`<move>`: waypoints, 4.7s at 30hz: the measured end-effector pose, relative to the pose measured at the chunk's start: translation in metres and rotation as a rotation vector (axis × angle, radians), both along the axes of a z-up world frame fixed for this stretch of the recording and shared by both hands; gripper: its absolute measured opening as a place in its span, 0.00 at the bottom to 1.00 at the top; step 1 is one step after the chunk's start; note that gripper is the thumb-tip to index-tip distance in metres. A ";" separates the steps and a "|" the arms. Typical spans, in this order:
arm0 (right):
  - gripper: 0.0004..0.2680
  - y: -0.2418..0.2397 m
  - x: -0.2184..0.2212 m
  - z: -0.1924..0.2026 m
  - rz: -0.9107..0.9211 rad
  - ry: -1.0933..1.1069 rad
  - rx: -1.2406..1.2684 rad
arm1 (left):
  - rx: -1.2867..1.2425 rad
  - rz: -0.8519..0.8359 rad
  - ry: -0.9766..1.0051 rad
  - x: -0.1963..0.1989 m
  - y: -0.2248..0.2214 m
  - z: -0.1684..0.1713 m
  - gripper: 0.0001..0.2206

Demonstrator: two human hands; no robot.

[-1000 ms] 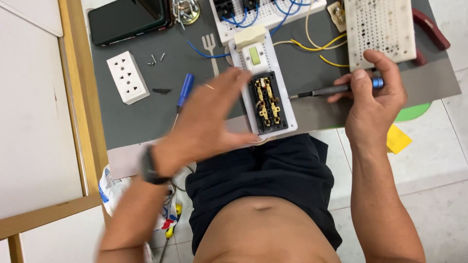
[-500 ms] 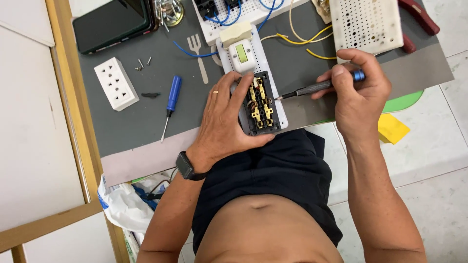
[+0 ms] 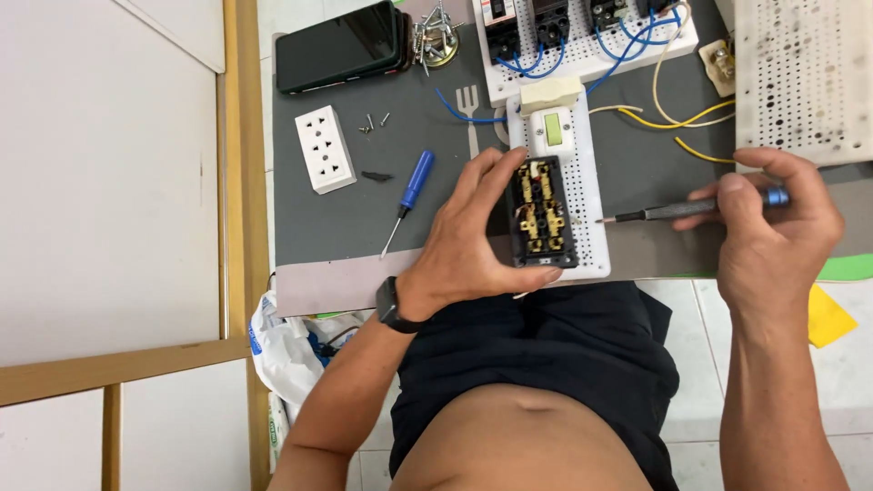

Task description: The person is assembling or repairing an electrical panel by mounting circuit breakers and sockets onto a board and securing them with a screwdriver.

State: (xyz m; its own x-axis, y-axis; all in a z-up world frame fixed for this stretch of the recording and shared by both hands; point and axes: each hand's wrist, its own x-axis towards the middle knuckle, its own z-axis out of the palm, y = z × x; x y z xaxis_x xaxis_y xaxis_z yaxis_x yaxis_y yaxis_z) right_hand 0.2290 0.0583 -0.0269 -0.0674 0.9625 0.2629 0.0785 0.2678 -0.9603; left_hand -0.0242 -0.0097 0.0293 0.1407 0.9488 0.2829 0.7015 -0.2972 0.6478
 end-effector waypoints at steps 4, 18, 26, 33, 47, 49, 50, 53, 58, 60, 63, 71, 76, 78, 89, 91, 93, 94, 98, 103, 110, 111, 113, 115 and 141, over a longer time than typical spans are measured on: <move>0.07 -0.004 -0.001 0.003 0.003 -0.070 0.035 | 0.015 -0.010 -0.075 -0.015 -0.005 0.018 0.45; 0.09 -0.023 -0.028 -0.008 0.072 0.364 -0.173 | -0.134 0.047 -0.885 0.004 -0.011 -0.024 0.44; 0.06 -0.022 -0.037 0.007 0.131 0.136 -0.082 | 0.014 0.079 -0.711 -0.019 -0.035 -0.012 0.49; 0.05 -0.028 -0.037 0.004 0.137 0.049 -0.012 | 0.107 0.280 -0.596 -0.089 -0.077 0.026 0.49; 0.12 -0.022 -0.029 -0.014 0.134 0.068 0.005 | -0.210 0.405 0.572 -0.169 -0.088 0.011 0.43; 0.12 -0.022 -0.027 -0.017 0.139 0.049 0.018 | -0.238 0.393 0.616 -0.176 -0.086 0.008 0.45; 0.12 -0.023 -0.027 -0.017 0.138 0.047 0.014 | -0.243 0.390 0.613 -0.178 -0.088 0.009 0.45; 0.11 -0.023 -0.027 -0.015 0.155 0.072 0.016 | -0.211 0.361 0.657 -0.178 -0.089 0.021 0.42; 0.10 -0.018 -0.026 -0.018 0.167 0.088 0.032 | -0.235 0.411 0.523 -0.159 -0.070 0.036 0.38; 0.10 -0.020 -0.027 -0.017 0.161 0.093 0.021 | -0.160 0.449 0.524 -0.150 -0.050 0.024 0.32; 0.11 -0.020 -0.030 -0.008 0.133 0.084 0.010 | -0.010 0.475 0.552 -0.142 -0.027 0.010 0.25; 0.11 -0.019 -0.029 -0.006 0.135 0.064 0.006 | -0.051 0.410 0.548 -0.161 -0.028 0.000 0.21; 0.12 -0.019 -0.028 -0.003 0.152 0.126 -0.030 | 0.161 0.368 0.576 -0.130 -0.031 0.028 0.19; 0.12 -0.017 -0.027 -0.002 0.176 0.143 -0.038 | 0.167 0.309 0.455 -0.087 -0.035 0.048 0.16; 0.09 -0.014 -0.031 0.011 0.220 0.018 -0.198 | 0.151 0.121 -0.092 -0.003 -0.011 0.010 0.05; 0.07 -0.011 -0.031 0.009 0.242 0.040 -0.198 | 0.044 0.151 -0.684 -0.010 -0.011 0.007 0.05; 0.07 -0.010 -0.032 0.007 0.245 0.049 -0.204 | 0.093 0.136 -0.931 -0.022 -0.013 0.018 0.07; 0.07 -0.009 -0.031 0.007 0.247 0.054 -0.203 | 0.146 0.115 -1.183 -0.027 -0.013 0.024 0.10; 0.07 -0.009 -0.031 0.008 0.243 0.066 -0.207 | 0.113 0.138 -0.614 -0.029 -0.025 0.037 0.12; 0.08 -0.012 -0.033 0.015 0.215 0.009 -0.231 | -0.137 -0.077 0.095 -0.004 -0.012 0.002 0.14; 0.09 -0.011 -0.033 0.015 0.224 -0.001 -0.242 | 0.136 0.003 -0.094 0.007 0.001 0.012 0.04; 0.09 -0.011 -0.033 0.015 0.224 0.002 -0.244 | 0.220 0.166 -0.016 -0.005 0.006 0.006 0.04; 0.09 -0.011 -0.033 0.015 0.214 0.008 -0.250 | 0.301 0.317 0.061 -0.030 0.017 0.018 0.05; 0.09 -0.010 -0.033 0.015 0.226 0.024 -0.246 | 0.187 0.653 -0.275 -0.059 0.032 0.054 0.19; 0.14 0.017 -0.027 0.039 0.083 0.771 -0.089 | 0.094 0.418 0.337 0.058 0.027 -0.037 0.29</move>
State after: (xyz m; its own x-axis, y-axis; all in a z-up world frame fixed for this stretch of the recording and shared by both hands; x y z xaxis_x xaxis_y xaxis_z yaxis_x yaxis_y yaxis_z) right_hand 0.2020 0.0749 0.0125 0.0300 0.9818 0.1873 -0.6365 0.1632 -0.7538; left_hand 0.0336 0.0172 -0.0077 -0.1456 0.9162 0.3735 0.9365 0.0058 0.3507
